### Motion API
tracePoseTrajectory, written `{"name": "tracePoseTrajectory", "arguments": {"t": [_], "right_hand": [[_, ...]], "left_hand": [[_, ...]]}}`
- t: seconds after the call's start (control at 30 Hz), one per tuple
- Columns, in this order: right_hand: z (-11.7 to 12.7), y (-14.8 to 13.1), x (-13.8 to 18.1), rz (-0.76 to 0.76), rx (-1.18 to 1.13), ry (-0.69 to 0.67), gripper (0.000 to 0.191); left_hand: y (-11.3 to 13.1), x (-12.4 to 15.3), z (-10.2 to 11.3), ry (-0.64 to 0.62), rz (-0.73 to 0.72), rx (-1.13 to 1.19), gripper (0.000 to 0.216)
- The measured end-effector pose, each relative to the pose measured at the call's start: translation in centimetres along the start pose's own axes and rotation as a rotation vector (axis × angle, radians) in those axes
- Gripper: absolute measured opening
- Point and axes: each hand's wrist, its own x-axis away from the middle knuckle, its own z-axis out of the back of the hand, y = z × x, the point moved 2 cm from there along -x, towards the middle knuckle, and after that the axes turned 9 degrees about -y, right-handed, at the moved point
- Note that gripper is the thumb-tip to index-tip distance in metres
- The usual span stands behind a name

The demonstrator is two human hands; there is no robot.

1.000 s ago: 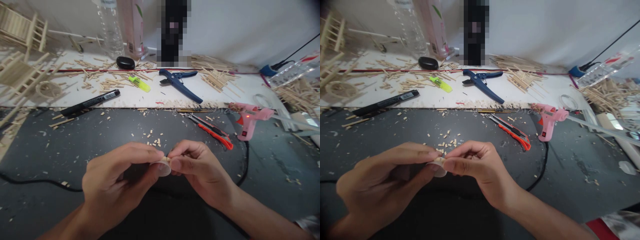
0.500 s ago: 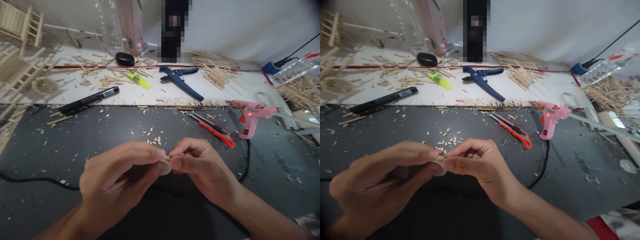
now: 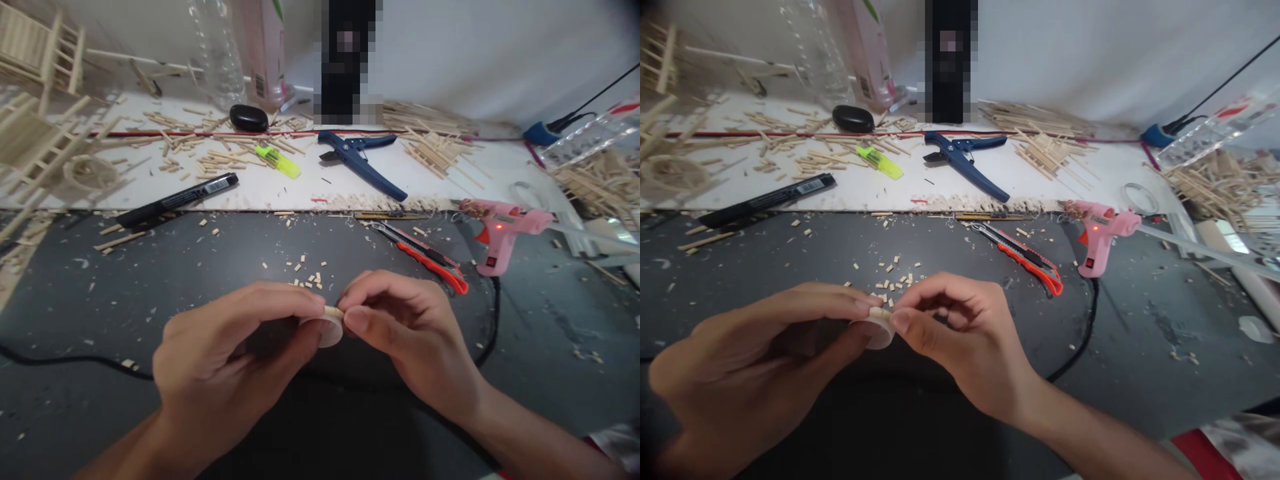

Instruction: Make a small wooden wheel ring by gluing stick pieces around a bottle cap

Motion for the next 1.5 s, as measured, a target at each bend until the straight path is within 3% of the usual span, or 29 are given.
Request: {"name": "tracePoseTrajectory", "arguments": {"t": [0.9,1.5], "right_hand": [[0.3,-1.1,0.2,-0.130,0.051,-0.031,0.011],[0.3,-1.0,0.0,-0.101,0.108,-0.034,0.010]], "left_hand": [[0.0,0.0,-0.1,-0.018,-0.080,-0.021,0.017],[0.1,1.0,-0.5,-0.006,0.019,-0.067,0.014]]}}
